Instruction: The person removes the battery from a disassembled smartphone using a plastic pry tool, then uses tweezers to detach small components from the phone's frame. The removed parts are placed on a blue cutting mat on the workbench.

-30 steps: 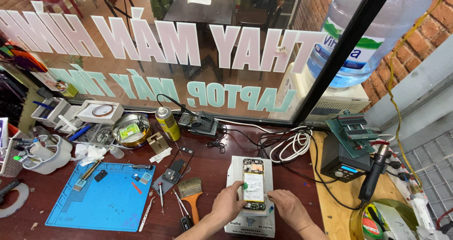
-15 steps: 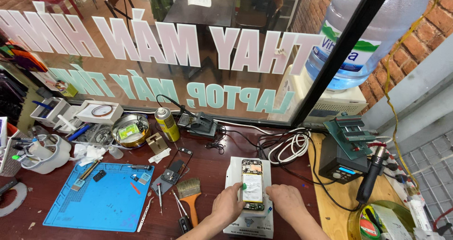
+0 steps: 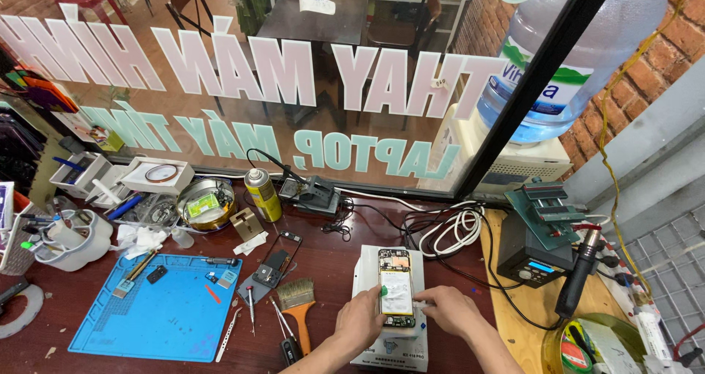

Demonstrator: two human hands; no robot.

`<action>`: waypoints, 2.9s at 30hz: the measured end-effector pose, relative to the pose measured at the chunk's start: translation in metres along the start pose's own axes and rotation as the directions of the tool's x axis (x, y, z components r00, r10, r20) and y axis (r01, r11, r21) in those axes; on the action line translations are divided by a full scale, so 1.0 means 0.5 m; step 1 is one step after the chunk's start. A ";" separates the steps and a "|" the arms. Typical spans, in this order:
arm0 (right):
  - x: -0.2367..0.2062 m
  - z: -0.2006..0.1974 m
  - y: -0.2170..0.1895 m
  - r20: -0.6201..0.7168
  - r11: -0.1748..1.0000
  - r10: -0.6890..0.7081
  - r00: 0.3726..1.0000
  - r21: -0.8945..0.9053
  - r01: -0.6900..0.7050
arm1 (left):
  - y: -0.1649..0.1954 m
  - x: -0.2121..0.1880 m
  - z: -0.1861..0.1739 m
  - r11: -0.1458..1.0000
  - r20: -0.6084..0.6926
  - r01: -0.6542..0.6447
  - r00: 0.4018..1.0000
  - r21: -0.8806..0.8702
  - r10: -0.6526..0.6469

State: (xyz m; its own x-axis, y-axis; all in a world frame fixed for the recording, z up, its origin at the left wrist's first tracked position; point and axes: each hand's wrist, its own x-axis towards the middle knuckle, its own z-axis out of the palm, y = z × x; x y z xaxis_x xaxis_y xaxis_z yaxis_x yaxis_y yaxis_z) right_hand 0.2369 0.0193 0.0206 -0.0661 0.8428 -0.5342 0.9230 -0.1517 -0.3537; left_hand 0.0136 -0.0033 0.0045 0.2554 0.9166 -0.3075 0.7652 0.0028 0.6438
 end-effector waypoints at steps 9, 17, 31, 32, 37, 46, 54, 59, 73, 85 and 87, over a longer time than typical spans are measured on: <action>-0.010 -0.014 0.036 -0.110 0.996 -0.044 0.993 -0.076 0.036 | 0.008 0.001 -0.014 0.996 0.019 0.060 0.998 -0.064 -0.059; 0.021 0.110 0.003 -0.276 0.920 0.155 0.949 0.391 -0.037 | 0.006 0.067 -0.011 0.976 -0.038 0.189 0.980 -0.112 -0.194; 0.009 0.157 0.017 -0.275 0.828 0.283 0.919 0.553 -0.090 | -0.044 0.131 0.040 0.947 -0.143 0.055 0.984 -0.316 -0.105; 0.009 0.159 0.021 -0.269 0.825 0.284 0.920 0.558 -0.091 | -0.043 0.132 0.039 0.939 -0.154 0.039 0.983 -0.342 -0.097; 0.023 0.166 0.048 -0.351 0.698 0.337 0.874 0.716 0.018 | -0.029 0.127 0.027 0.807 -0.047 0.033 0.996 -0.589 -0.075; 0.003 0.151 0.053 -0.106 -0.105 0.082 0.991 0.988 0.114 | -0.033 0.093 0.012 0.399 0.207 0.147 0.972 -0.905 0.112; -0.017 0.148 0.030 -0.159 -0.225 -0.052 0.986 0.964 0.143 | -0.016 0.030 -0.046 0.037 0.339 0.337 0.939 -0.941 0.062; -0.024 0.162 0.003 -0.130 -0.197 0.066 0.989 0.970 0.141 | 0.004 -0.027 -0.083 -0.057 0.454 0.469 0.875 -0.881 0.169; -0.069 0.144 0.015 -0.060 -0.269 0.307 0.950 0.952 0.147 | -0.069 -0.005 -0.046 0.314 0.377 0.336 0.923 -0.888 0.079; -0.094 0.022 0.002 -0.016 0.130 0.070 0.997 0.991 0.007 | -0.037 0.017 -0.116 0.879 0.374 -0.018 0.901 -0.476 0.221; -0.096 -0.023 -0.017 -0.067 0.516 0.084 0.994 0.857 0.014 | -0.007 0.022 -0.153 0.953 0.397 -0.193 0.876 -0.235 0.275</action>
State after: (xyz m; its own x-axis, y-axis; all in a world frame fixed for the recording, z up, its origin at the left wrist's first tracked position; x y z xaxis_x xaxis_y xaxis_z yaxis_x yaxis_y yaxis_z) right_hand 0.2367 -0.0140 0.0583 0.0376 0.8597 -0.5094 0.1501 -0.5088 -0.8477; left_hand -0.0314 0.0373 0.0525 0.6687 0.6450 -0.3700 0.5407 -0.0801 0.8374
